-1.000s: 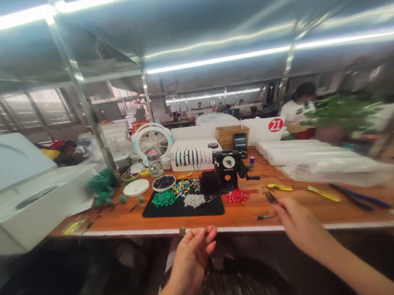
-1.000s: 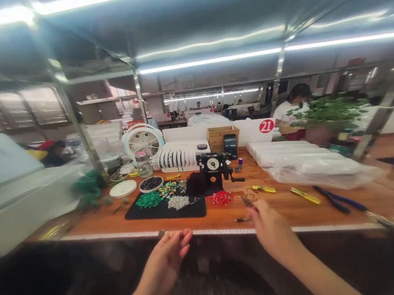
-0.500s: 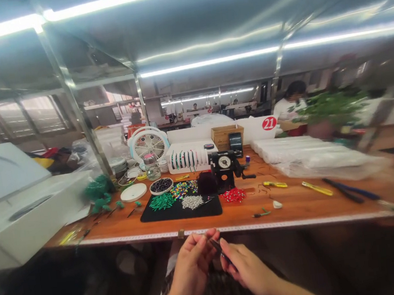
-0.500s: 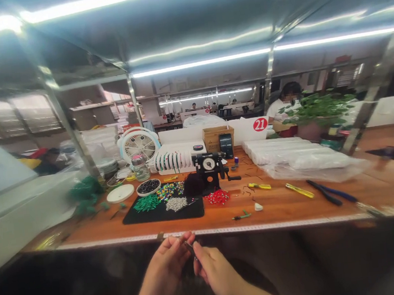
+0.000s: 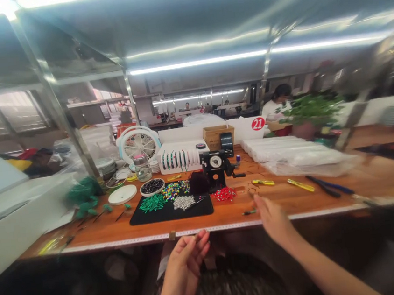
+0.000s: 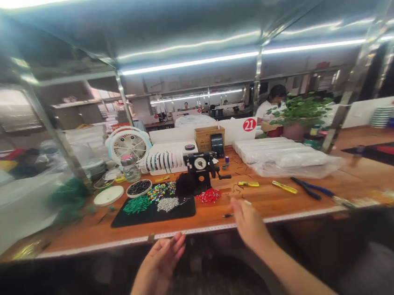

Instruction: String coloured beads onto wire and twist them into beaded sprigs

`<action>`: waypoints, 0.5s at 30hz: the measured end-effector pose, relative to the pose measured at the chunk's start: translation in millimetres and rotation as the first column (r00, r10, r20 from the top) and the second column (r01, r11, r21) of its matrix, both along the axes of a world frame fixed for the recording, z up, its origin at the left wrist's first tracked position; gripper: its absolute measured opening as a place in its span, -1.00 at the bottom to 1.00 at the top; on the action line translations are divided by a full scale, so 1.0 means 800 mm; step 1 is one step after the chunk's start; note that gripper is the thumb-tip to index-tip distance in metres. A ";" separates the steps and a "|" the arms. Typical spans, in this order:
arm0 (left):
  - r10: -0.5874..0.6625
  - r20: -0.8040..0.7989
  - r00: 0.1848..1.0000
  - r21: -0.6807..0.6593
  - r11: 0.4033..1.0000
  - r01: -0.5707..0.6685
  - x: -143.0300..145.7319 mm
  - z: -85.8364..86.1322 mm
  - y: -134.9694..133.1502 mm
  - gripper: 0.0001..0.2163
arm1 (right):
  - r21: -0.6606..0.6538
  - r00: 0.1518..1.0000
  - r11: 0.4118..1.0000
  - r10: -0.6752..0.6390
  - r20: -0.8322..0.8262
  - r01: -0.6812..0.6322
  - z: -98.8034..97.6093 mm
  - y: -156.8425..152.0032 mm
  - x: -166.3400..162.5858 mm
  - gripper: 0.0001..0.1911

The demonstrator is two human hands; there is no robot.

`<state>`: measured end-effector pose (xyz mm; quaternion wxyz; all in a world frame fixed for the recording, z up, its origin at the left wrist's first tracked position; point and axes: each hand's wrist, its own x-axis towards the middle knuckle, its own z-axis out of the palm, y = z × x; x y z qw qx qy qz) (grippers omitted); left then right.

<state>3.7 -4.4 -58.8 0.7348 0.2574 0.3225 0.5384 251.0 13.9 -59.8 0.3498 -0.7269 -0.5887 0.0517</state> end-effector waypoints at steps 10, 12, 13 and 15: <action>0.016 -0.105 0.994 -0.062 0.998 -0.022 0.003 0.009 0.003 -0.85 | 0.054 0.938 0.990 -0.140 0.316 0.130 0.027 0.031 0.069 -0.77; 0.023 -0.113 0.993 -0.055 0.998 -0.029 0.006 0.013 0.005 -0.86 | 0.118 0.954 0.971 0.176 0.242 -0.209 0.028 0.016 0.014 -0.75; 0.019 -0.115 0.993 -0.047 0.999 -0.024 0.007 0.014 0.005 -0.87 | 0.131 0.900 0.896 0.402 0.169 -0.424 0.027 0.009 -0.013 -0.66; -0.005 -0.125 0.992 -0.026 1.000 0.002 0.010 0.014 0.001 -0.87 | 0.109 0.722 0.724 0.689 -0.060 -0.682 0.025 0.001 -0.056 -0.50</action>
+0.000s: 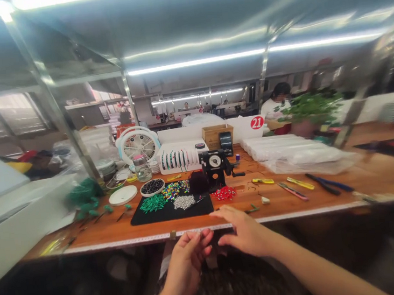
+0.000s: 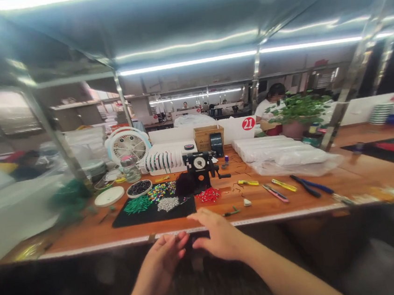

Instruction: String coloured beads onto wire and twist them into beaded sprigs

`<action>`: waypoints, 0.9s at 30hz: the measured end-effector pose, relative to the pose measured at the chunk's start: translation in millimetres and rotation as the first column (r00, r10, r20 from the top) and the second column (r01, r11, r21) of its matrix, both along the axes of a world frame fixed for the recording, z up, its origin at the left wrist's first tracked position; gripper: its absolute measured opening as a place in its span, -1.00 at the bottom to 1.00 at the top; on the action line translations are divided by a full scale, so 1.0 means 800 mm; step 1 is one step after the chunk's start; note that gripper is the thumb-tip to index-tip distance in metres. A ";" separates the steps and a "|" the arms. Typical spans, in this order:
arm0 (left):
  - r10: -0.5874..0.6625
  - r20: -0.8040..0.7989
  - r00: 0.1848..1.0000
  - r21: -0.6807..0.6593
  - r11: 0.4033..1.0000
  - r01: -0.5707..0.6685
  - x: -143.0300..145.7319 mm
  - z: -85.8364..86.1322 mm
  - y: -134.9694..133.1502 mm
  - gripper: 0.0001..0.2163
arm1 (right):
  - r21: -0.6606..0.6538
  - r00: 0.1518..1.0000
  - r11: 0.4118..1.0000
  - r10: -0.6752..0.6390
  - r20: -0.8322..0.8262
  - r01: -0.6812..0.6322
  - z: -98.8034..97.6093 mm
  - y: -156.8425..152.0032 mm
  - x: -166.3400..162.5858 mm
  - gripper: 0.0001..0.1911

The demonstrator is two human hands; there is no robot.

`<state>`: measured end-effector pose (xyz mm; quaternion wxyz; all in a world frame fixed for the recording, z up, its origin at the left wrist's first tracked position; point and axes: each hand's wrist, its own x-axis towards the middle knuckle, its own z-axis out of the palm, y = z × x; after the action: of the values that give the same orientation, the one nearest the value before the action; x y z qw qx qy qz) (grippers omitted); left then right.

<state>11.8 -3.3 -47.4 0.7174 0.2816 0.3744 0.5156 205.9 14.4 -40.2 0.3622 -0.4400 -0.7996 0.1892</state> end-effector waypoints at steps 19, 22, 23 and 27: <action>0.387 -0.922 -0.002 0.386 0.919 -0.085 -0.230 0.142 0.228 -0.70 | -0.258 0.969 0.966 -0.057 -0.240 -0.007 -0.029 0.036 -0.012 -0.73; 0.402 -0.914 -0.053 0.405 0.912 -0.067 -0.234 0.137 0.223 -0.70 | -0.252 0.972 0.967 -0.034 -0.234 -0.027 -0.026 0.037 -0.012 -0.73; 0.414 -0.908 -0.057 0.417 0.907 -0.058 -0.231 0.137 0.222 -0.70 | -0.255 0.971 0.966 -0.026 -0.236 -0.036 -0.025 0.038 -0.011 -0.74; 0.512 -0.859 0.014 0.512 0.859 0.000 -0.196 0.152 0.207 -0.78 | -0.273 0.961 0.960 -0.015 -0.275 -0.063 -0.024 0.039 -0.011 -0.75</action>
<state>-144.7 162.1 74.4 0.0896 0.6081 0.6976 0.3681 197.0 45.2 -59.7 0.4013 -0.4463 -0.7126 0.3633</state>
